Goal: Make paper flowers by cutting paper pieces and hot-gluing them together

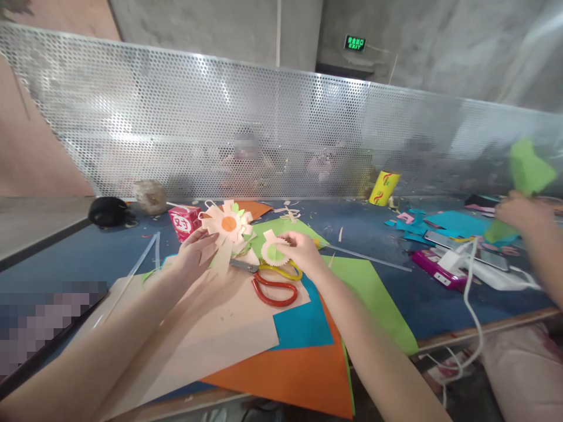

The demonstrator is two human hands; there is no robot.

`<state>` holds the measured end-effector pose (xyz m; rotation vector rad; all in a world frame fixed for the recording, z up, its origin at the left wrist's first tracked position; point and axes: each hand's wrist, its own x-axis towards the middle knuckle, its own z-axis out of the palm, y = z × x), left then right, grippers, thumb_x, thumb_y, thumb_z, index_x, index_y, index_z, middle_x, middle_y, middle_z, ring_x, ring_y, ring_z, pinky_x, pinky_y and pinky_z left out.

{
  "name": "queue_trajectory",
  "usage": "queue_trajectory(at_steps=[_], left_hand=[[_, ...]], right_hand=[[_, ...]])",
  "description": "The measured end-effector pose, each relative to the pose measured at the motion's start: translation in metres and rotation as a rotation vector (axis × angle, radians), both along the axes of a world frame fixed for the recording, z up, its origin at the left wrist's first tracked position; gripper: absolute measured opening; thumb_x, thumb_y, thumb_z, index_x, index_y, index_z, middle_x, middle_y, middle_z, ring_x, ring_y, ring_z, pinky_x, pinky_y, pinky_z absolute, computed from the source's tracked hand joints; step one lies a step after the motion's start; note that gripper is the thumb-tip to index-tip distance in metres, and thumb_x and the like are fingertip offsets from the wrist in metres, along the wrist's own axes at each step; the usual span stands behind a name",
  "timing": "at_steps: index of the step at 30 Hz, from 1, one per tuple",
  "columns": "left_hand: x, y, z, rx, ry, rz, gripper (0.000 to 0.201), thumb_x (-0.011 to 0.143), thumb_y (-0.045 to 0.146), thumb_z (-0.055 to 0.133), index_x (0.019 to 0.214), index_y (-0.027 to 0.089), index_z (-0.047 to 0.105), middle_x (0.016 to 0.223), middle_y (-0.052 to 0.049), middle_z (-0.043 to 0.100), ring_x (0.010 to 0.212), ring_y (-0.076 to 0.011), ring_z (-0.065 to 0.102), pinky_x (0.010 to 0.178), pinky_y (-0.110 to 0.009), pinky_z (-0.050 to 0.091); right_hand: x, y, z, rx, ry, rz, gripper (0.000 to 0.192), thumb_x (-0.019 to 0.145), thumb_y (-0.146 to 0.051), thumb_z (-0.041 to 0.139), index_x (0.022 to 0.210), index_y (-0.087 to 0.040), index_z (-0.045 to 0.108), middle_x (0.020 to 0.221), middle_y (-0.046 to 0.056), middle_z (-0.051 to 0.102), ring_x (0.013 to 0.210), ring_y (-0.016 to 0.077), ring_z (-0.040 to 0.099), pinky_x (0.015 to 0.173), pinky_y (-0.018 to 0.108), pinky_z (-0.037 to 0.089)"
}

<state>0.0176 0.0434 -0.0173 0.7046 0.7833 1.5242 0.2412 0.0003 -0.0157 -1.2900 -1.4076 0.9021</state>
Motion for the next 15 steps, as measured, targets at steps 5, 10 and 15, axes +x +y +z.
queue_trajectory(at_steps=[5, 10, 15], left_hand=[[-0.0004, -0.0008, 0.0004, 0.007, 0.006, -0.016, 0.027, 0.052, 0.003, 0.065, 0.071, 0.018, 0.054, 0.061, 0.004, 0.061, 0.054, -0.0121, 0.06, 0.047, -0.022, 0.048], [0.0002, -0.0022, 0.0017, 0.011, 0.004, -0.027, 0.027, 0.052, 0.003, 0.064, 0.071, 0.018, 0.053, 0.06, 0.003, 0.06, 0.053, -0.0121, 0.059, 0.048, -0.022, 0.048], [-0.0009, 0.0001, -0.001, 0.003, 0.003, -0.019, 0.027, 0.053, 0.003, 0.064, 0.072, 0.018, 0.053, 0.062, 0.003, 0.06, 0.054, -0.0122, 0.059, 0.048, -0.022, 0.048]], right_hand=[[-0.0007, 0.0008, -0.0003, -0.009, 0.0, 0.008, 0.02, 0.061, -0.029, 0.063, 0.076, -0.016, 0.059, 0.073, 0.001, 0.063, 0.067, 0.0164, 0.059, 0.06, 0.026, 0.044], [-0.0003, 0.0014, -0.0025, -0.029, 0.0, 0.002, 0.02, 0.065, -0.029, 0.06, 0.08, -0.017, 0.058, 0.074, 0.001, 0.061, 0.066, 0.0147, 0.058, 0.054, 0.023, 0.042], [-0.0003, 0.0038, -0.0071, -0.059, 0.011, 0.064, 0.019, 0.068, -0.031, 0.057, 0.081, -0.017, 0.054, 0.077, 0.002, 0.061, 0.062, 0.0125, 0.057, 0.05, 0.022, 0.042]])
